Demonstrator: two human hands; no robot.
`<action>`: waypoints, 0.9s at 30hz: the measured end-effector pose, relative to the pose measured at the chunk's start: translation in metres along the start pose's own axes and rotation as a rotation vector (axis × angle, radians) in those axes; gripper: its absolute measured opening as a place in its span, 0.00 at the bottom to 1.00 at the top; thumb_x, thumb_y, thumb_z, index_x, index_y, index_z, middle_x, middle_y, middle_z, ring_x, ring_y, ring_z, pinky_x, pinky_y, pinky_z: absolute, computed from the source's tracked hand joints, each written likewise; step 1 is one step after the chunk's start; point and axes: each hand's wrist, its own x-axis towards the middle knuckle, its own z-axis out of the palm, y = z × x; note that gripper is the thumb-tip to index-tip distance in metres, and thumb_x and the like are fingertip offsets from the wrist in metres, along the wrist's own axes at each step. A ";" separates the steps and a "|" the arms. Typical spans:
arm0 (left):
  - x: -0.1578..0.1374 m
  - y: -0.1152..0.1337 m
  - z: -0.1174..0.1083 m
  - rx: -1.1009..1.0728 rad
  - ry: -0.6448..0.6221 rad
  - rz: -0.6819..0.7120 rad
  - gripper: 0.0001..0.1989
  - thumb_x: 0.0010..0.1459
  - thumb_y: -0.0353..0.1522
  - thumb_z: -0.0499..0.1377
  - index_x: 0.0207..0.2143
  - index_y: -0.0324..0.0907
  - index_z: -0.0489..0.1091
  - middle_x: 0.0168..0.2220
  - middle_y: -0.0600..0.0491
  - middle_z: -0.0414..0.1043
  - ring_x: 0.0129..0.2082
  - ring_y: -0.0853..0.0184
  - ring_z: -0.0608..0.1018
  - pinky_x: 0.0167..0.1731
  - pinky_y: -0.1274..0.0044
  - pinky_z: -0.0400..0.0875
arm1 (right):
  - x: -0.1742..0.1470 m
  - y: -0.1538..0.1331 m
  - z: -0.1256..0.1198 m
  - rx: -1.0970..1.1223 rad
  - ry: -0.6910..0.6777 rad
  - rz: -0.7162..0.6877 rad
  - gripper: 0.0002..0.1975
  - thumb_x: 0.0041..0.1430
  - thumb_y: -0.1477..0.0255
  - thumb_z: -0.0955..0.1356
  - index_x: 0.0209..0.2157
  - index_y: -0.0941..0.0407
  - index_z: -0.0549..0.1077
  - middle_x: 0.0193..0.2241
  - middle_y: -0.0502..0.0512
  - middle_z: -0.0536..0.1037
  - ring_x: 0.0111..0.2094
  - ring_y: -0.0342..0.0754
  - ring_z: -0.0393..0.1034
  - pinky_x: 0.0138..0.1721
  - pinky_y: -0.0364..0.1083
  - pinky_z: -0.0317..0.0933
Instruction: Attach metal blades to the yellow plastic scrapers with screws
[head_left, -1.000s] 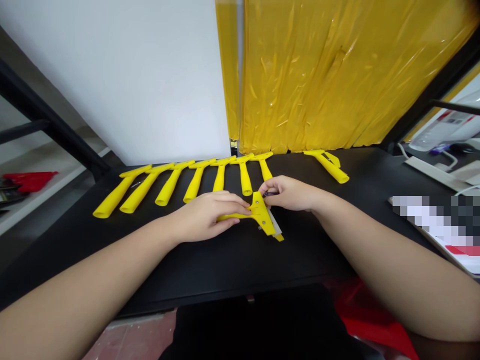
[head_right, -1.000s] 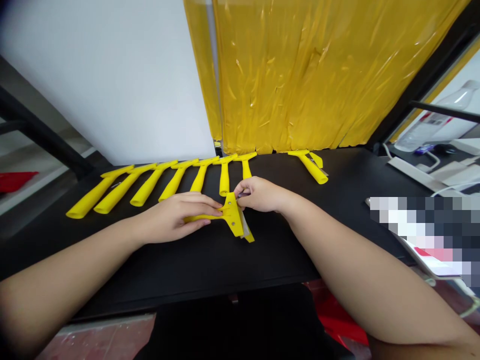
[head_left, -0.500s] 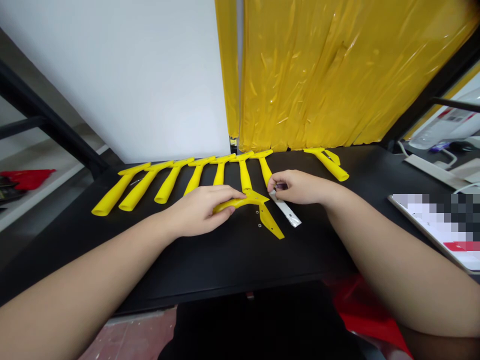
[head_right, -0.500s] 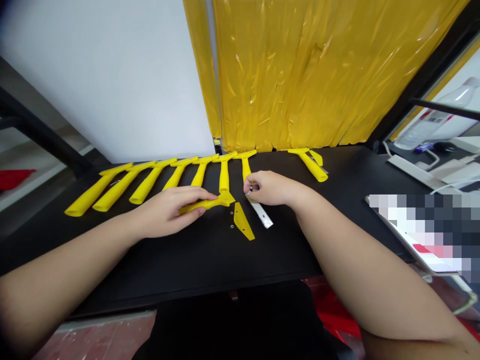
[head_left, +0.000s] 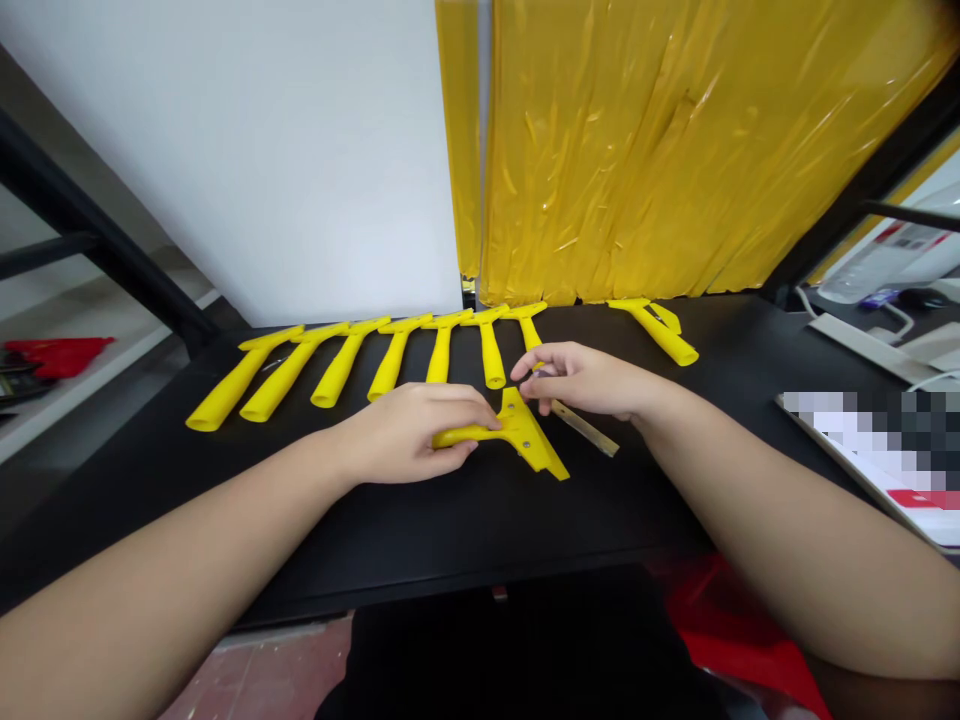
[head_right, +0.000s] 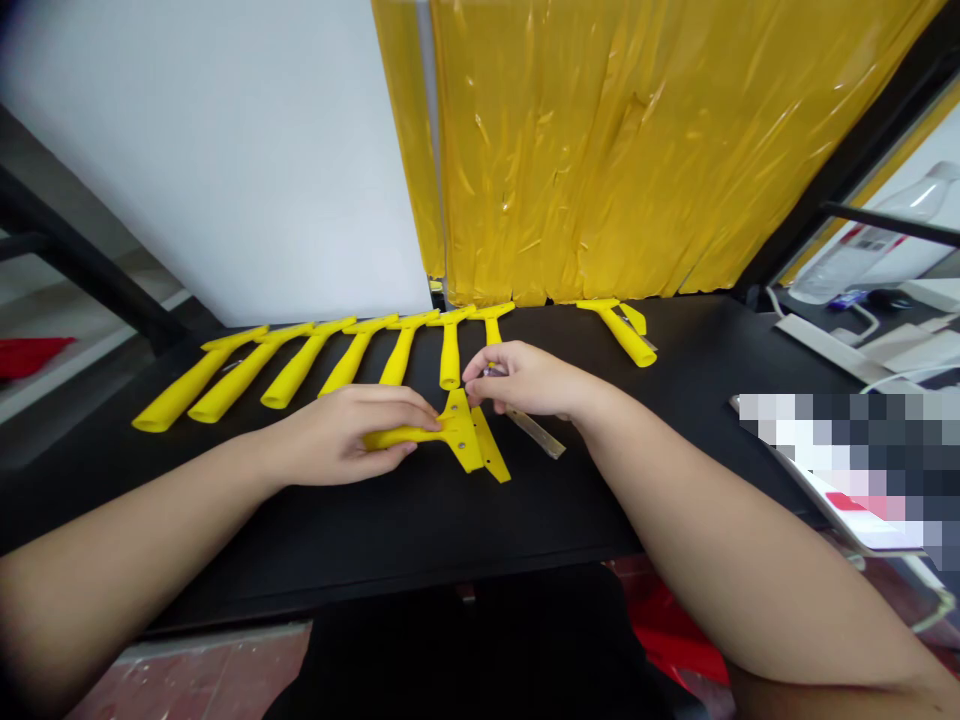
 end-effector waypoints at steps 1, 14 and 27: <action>0.000 0.000 0.000 0.010 -0.002 0.002 0.16 0.67 0.28 0.59 0.56 0.45 0.76 0.54 0.48 0.80 0.52 0.61 0.83 0.54 0.72 0.77 | 0.001 0.001 0.004 0.068 -0.012 0.019 0.08 0.58 0.74 0.75 0.41 0.56 0.77 0.28 0.50 0.81 0.27 0.43 0.75 0.31 0.43 0.66; 0.000 -0.001 0.003 0.064 0.004 0.026 0.16 0.67 0.28 0.59 0.55 0.47 0.77 0.55 0.50 0.80 0.53 0.61 0.83 0.54 0.71 0.79 | 0.001 -0.001 0.019 0.286 -0.038 0.078 0.14 0.50 0.76 0.77 0.39 0.56 0.75 0.22 0.42 0.72 0.21 0.38 0.64 0.22 0.39 0.57; 0.002 0.000 0.003 -0.002 -0.008 0.031 0.17 0.67 0.27 0.60 0.55 0.47 0.78 0.53 0.49 0.81 0.51 0.61 0.84 0.54 0.72 0.79 | 0.006 0.011 0.018 0.007 -0.155 -0.160 0.08 0.54 0.67 0.77 0.37 0.54 0.82 0.31 0.50 0.79 0.29 0.43 0.66 0.31 0.45 0.60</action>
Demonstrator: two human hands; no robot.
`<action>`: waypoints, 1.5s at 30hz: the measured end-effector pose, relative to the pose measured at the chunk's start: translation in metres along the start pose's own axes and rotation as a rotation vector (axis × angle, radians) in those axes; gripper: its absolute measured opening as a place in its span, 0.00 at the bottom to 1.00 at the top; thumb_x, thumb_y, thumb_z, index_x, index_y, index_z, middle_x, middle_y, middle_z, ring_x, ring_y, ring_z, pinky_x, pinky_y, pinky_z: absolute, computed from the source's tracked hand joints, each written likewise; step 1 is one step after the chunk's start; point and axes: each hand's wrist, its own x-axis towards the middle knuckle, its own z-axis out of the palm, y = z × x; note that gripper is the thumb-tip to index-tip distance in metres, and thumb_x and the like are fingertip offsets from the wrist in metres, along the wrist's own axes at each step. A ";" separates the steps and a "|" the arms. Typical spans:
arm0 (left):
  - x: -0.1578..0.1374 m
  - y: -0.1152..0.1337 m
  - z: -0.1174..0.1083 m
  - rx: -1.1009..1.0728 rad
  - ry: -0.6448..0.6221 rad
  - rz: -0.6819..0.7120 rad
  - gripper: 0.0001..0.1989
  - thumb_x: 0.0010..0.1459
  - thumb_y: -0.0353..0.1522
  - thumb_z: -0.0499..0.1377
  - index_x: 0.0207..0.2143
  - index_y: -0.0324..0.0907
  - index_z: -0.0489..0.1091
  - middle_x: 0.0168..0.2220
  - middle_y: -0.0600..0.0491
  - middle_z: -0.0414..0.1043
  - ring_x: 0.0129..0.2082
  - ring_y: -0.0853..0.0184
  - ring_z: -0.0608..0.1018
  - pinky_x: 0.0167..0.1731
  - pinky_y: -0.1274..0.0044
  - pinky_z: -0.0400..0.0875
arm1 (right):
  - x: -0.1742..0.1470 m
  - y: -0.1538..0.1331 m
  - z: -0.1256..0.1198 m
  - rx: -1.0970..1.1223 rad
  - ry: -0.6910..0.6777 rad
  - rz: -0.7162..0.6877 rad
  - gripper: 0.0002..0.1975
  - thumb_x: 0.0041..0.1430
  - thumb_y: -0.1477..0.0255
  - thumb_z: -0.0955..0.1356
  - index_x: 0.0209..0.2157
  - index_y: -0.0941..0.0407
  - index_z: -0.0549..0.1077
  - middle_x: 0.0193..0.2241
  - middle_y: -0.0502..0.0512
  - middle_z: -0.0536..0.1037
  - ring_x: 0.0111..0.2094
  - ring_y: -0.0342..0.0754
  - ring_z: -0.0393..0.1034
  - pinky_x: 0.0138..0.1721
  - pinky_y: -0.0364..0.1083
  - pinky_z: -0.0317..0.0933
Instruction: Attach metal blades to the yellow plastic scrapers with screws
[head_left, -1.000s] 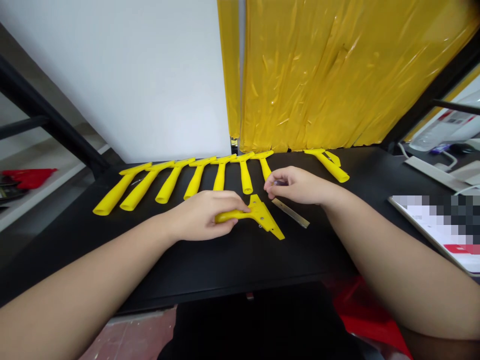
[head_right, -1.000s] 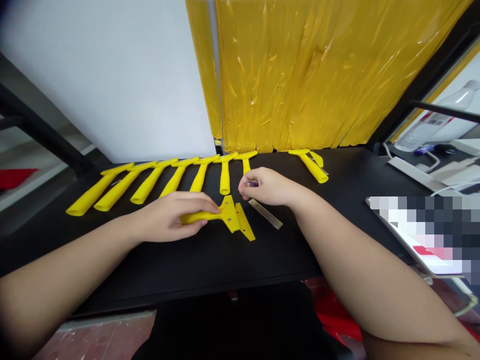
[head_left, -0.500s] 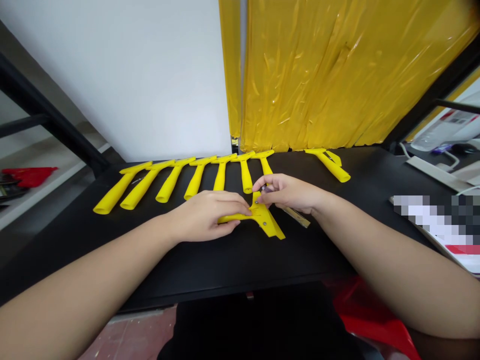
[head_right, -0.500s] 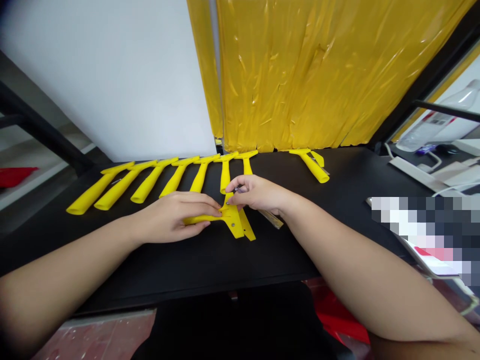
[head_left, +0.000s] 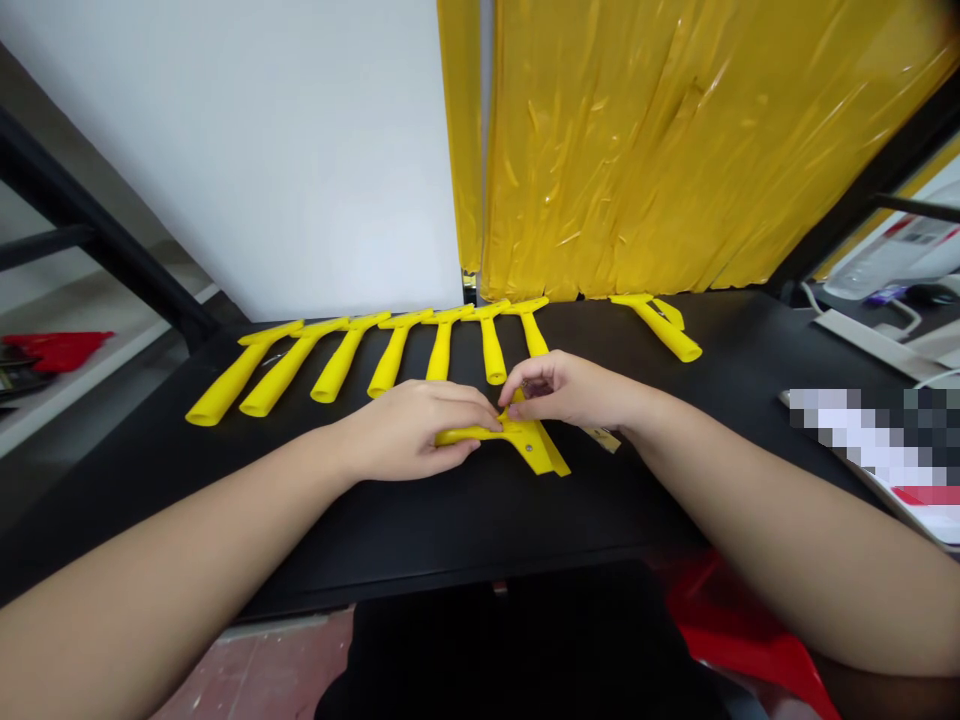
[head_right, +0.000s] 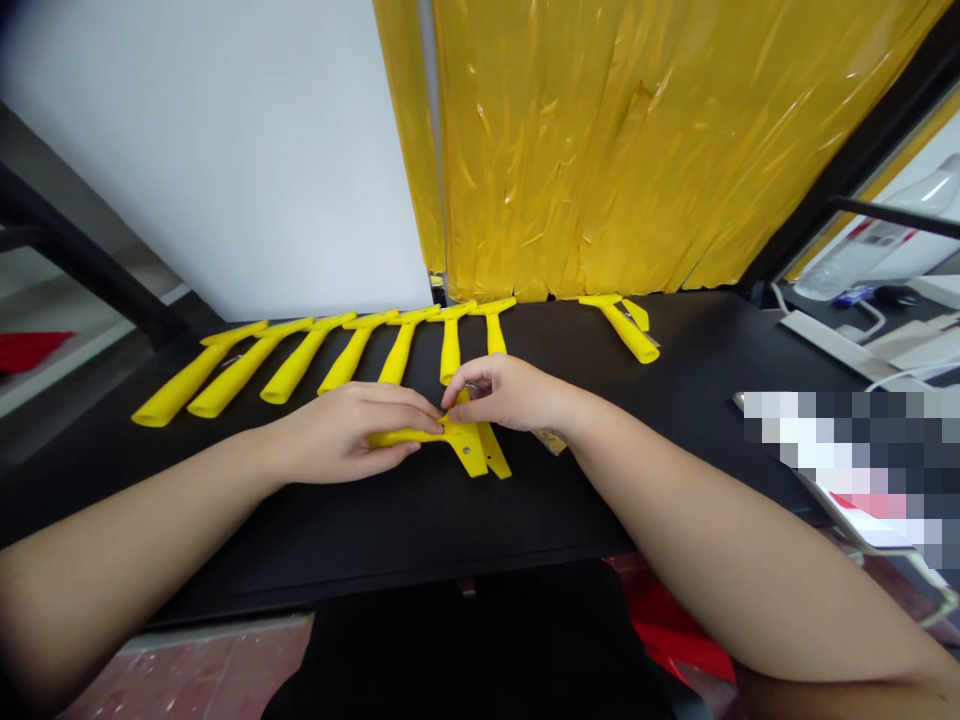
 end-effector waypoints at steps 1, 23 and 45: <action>0.000 0.000 0.000 -0.001 -0.007 0.002 0.17 0.67 0.27 0.60 0.55 0.47 0.78 0.53 0.49 0.81 0.52 0.61 0.84 0.54 0.72 0.79 | 0.000 0.000 0.000 -0.019 -0.003 -0.007 0.07 0.56 0.68 0.76 0.37 0.53 0.82 0.33 0.50 0.80 0.30 0.44 0.68 0.33 0.45 0.62; -0.005 -0.001 -0.015 0.148 0.100 -0.243 0.12 0.59 0.29 0.60 0.45 0.43 0.75 0.38 0.53 0.76 0.33 0.66 0.77 0.34 0.75 0.70 | -0.014 -0.017 -0.010 -0.401 0.026 0.054 0.06 0.56 0.72 0.74 0.37 0.55 0.77 0.30 0.48 0.77 0.31 0.44 0.69 0.34 0.45 0.60; -0.001 0.005 -0.010 0.198 0.087 -0.337 0.06 0.53 0.29 0.58 0.36 0.43 0.68 0.35 0.54 0.69 0.30 0.67 0.70 0.31 0.75 0.63 | -0.013 -0.020 0.011 -0.718 -0.071 -0.014 0.05 0.57 0.80 0.74 0.29 0.57 0.77 0.36 0.53 0.79 0.35 0.47 0.73 0.39 0.46 0.65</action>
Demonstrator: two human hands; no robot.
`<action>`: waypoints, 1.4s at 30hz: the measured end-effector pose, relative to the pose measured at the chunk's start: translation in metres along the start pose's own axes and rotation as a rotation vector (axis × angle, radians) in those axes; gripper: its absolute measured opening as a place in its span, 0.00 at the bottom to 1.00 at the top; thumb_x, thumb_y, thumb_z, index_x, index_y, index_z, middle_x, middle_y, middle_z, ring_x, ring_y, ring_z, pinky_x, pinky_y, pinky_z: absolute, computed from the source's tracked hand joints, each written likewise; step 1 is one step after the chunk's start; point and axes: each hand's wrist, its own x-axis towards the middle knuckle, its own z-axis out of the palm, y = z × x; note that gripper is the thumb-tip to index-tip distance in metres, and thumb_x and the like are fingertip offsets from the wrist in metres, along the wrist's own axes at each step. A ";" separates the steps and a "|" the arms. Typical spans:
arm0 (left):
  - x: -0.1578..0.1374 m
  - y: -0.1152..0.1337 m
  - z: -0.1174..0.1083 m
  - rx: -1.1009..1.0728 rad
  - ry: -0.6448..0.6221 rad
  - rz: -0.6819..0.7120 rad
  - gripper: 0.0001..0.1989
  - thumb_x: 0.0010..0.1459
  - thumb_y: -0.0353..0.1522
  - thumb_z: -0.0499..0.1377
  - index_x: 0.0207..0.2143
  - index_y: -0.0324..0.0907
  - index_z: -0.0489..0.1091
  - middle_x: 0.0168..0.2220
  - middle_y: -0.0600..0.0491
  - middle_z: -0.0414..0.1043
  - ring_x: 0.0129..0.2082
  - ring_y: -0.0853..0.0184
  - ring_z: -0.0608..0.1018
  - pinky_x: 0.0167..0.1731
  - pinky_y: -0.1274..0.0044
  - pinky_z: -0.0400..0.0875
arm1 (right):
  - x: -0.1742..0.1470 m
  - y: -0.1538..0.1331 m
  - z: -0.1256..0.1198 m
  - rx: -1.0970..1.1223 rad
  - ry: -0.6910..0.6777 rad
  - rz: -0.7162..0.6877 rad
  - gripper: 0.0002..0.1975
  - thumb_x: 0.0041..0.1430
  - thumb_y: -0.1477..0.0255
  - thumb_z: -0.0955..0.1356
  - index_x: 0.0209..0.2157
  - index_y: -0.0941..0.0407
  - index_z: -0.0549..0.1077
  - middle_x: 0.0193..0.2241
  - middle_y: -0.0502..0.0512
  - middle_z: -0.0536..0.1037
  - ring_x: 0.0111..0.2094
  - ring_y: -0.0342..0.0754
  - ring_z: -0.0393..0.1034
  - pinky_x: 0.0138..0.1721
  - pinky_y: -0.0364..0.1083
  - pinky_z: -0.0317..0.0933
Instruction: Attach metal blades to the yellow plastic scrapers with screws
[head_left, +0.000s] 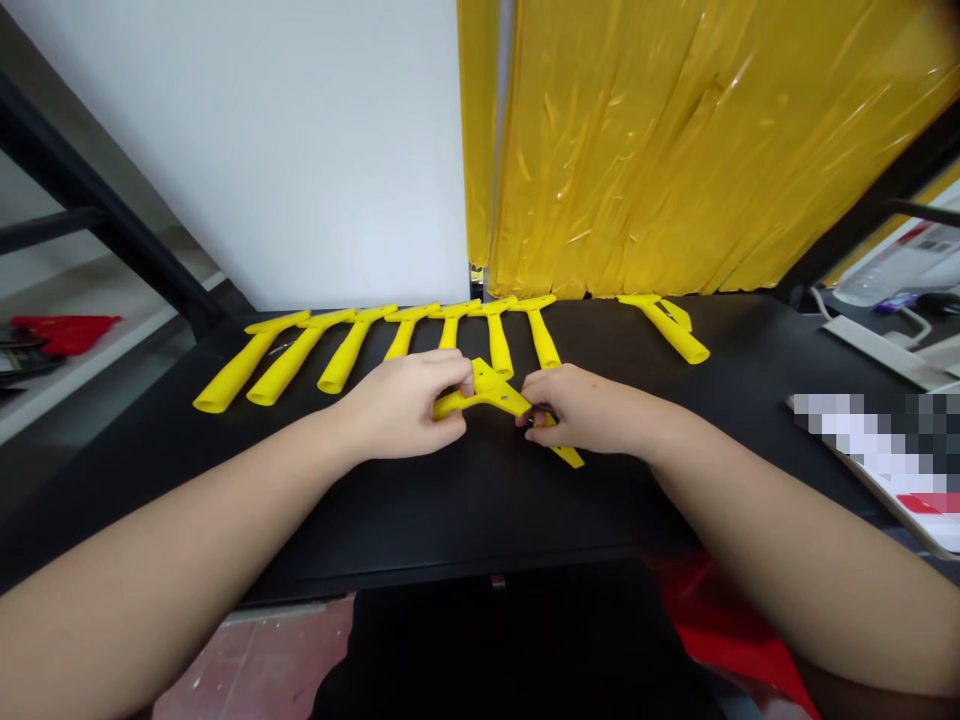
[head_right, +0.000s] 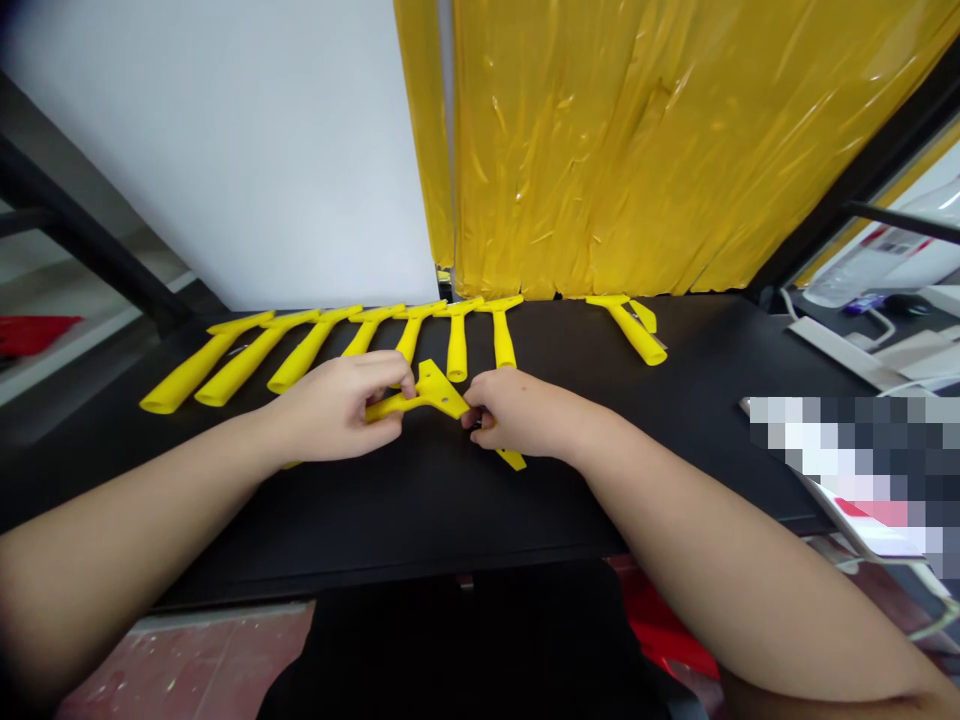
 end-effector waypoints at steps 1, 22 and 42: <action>0.000 0.000 0.000 0.003 -0.005 0.003 0.07 0.53 0.29 0.58 0.36 0.43 0.69 0.35 0.54 0.69 0.30 0.67 0.70 0.31 0.75 0.63 | -0.001 0.002 -0.001 -0.013 0.008 -0.009 0.07 0.57 0.80 0.74 0.28 0.57 0.76 0.36 0.53 0.79 0.35 0.47 0.73 0.39 0.46 0.65; -0.002 0.000 0.007 0.074 0.003 0.047 0.10 0.58 0.31 0.58 0.43 0.45 0.72 0.41 0.53 0.73 0.36 0.65 0.78 0.38 0.74 0.72 | 0.007 0.006 0.006 0.925 0.163 0.200 0.19 0.50 0.75 0.78 0.42 0.55 0.72 0.26 0.46 0.78 0.27 0.42 0.70 0.30 0.43 0.62; -0.002 0.006 0.002 0.032 0.002 0.012 0.11 0.64 0.33 0.57 0.47 0.44 0.76 0.45 0.50 0.79 0.43 0.61 0.81 0.44 0.71 0.74 | 0.001 0.005 -0.002 0.307 0.242 -0.055 0.02 0.64 0.72 0.69 0.37 0.55 0.75 0.40 0.55 0.76 0.40 0.47 0.72 0.44 0.47 0.67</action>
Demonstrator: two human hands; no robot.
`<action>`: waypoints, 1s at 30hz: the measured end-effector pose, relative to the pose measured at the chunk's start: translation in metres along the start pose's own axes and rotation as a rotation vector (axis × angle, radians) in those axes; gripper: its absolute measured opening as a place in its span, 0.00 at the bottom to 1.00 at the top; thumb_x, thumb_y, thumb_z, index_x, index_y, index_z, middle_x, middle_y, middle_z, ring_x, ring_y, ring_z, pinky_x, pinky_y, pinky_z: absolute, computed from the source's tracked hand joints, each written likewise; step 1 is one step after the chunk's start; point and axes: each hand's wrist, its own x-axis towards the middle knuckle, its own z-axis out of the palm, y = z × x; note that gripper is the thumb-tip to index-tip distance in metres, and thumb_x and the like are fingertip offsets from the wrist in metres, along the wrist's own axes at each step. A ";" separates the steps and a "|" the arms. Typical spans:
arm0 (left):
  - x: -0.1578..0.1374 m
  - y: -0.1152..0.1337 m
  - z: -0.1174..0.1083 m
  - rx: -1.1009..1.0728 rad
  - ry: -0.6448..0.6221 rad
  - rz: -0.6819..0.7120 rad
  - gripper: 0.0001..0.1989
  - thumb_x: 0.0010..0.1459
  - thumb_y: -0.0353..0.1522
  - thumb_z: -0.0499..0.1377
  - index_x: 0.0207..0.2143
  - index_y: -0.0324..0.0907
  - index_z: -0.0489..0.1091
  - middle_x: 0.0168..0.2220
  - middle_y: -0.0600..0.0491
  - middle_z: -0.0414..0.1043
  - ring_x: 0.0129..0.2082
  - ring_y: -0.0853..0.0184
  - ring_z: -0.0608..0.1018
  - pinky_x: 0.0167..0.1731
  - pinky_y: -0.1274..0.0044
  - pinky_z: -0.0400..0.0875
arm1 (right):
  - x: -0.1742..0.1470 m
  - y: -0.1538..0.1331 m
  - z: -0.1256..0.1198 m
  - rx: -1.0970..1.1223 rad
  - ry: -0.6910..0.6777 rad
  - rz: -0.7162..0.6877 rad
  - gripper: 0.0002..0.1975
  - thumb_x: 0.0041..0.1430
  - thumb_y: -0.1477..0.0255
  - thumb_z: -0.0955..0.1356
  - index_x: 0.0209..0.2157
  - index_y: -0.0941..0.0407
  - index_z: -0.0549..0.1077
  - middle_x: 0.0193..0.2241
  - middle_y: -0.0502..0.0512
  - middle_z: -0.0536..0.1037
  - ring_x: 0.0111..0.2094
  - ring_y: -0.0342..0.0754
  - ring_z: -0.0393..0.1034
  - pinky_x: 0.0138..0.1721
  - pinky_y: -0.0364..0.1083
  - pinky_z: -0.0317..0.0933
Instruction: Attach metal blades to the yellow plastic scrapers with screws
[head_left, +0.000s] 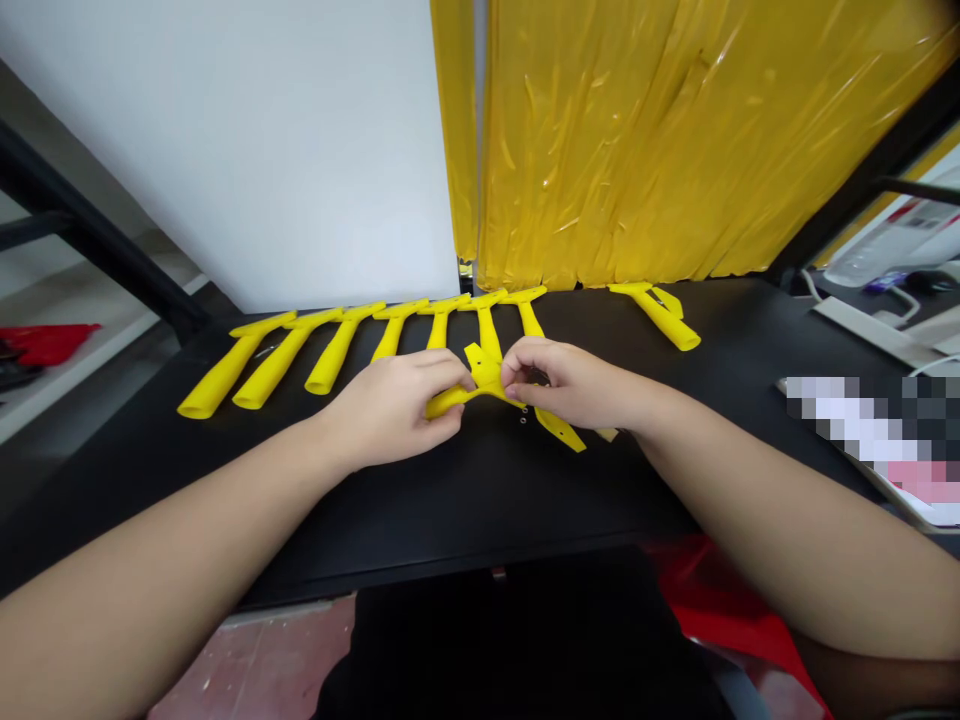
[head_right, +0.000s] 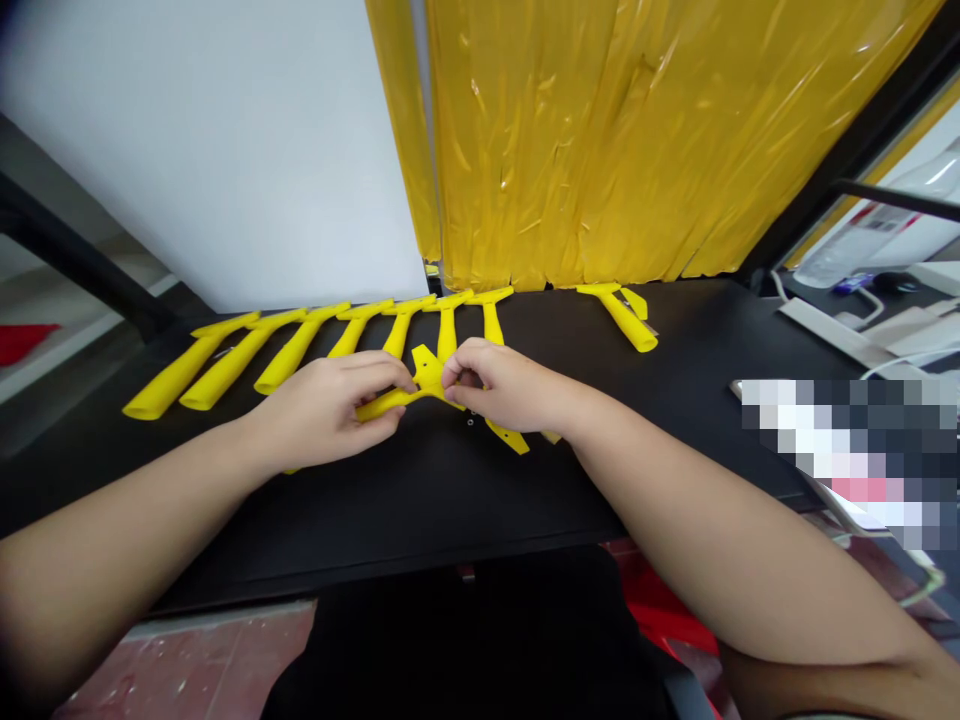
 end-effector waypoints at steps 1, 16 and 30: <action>0.000 0.000 -0.001 -0.003 0.013 -0.009 0.12 0.64 0.33 0.58 0.48 0.44 0.75 0.45 0.50 0.80 0.42 0.61 0.81 0.44 0.71 0.74 | 0.000 0.000 -0.001 0.004 0.030 -0.028 0.02 0.64 0.71 0.69 0.37 0.55 0.74 0.42 0.55 0.76 0.41 0.48 0.72 0.45 0.48 0.68; 0.001 -0.021 -0.009 -0.851 -0.283 -0.257 0.16 0.73 0.36 0.51 0.60 0.46 0.58 0.46 0.47 0.79 0.30 0.68 0.80 0.29 0.75 0.80 | -0.006 0.055 -0.074 -0.382 -0.172 0.407 0.03 0.56 0.73 0.71 0.34 0.54 0.79 0.33 0.52 0.81 0.32 0.47 0.72 0.34 0.46 0.62; -0.002 -0.014 -0.018 -0.245 -0.383 -0.130 0.13 0.65 0.39 0.60 0.50 0.45 0.75 0.42 0.51 0.79 0.37 0.63 0.80 0.35 0.74 0.73 | -0.004 0.078 -0.085 -0.468 -0.070 0.529 0.13 0.57 0.80 0.68 0.43 0.53 0.78 0.44 0.55 0.83 0.42 0.51 0.76 0.42 0.45 0.66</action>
